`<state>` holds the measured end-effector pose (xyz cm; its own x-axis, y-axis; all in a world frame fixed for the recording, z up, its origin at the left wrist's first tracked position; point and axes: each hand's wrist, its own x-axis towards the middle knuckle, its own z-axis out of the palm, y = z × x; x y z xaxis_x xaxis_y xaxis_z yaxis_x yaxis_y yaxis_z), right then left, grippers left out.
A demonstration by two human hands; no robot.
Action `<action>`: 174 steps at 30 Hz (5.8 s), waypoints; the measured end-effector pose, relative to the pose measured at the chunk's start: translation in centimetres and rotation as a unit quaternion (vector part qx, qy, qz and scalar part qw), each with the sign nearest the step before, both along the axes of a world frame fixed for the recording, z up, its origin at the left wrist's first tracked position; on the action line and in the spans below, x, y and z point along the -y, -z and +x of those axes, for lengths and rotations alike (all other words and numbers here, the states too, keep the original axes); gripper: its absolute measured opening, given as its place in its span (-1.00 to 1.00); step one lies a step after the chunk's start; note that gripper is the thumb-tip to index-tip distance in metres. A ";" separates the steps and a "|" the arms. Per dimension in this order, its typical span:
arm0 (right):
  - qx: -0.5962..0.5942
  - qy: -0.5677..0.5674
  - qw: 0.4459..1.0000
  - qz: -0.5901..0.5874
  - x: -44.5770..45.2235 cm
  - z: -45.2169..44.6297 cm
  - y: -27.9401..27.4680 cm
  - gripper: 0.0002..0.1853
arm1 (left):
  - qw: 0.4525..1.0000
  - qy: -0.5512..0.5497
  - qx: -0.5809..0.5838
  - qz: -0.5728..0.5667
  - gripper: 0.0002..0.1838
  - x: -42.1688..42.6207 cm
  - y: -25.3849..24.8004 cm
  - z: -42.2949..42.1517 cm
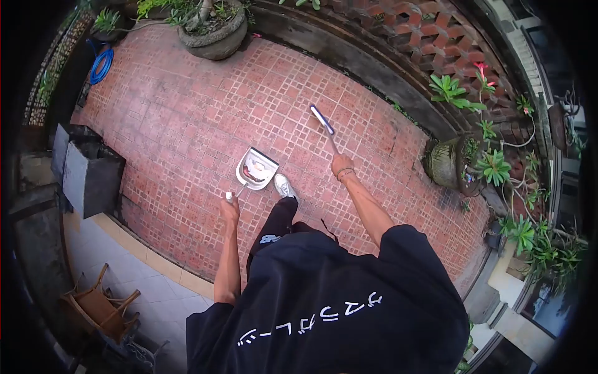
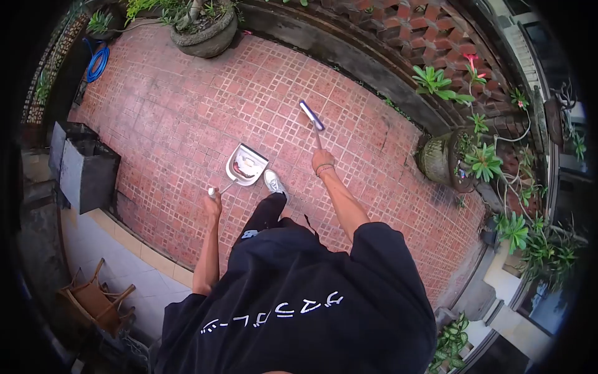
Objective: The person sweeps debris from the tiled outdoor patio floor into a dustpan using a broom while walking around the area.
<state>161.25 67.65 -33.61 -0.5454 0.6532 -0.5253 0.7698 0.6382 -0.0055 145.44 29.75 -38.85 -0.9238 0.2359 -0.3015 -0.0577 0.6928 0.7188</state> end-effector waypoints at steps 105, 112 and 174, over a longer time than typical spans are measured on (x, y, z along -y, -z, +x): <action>0.120 -0.353 0.926 -0.065 -33.4 7.3 -1.3 -0.73 | 0.990 0.059 -0.112 -0.061 -0.46 -39.1 -5.9 25.6; 0.074 -0.333 0.939 -0.037 -38.5 7.3 -6.8 -0.72 | 0.992 0.016 -0.092 -0.083 -0.50 -40.3 -9.7 30.1; 0.063 -0.422 0.902 -0.068 7.4 30.0 -0.3 -0.68 | 0.961 -0.253 -0.058 -0.094 -0.62 12.4 -5.6 57.9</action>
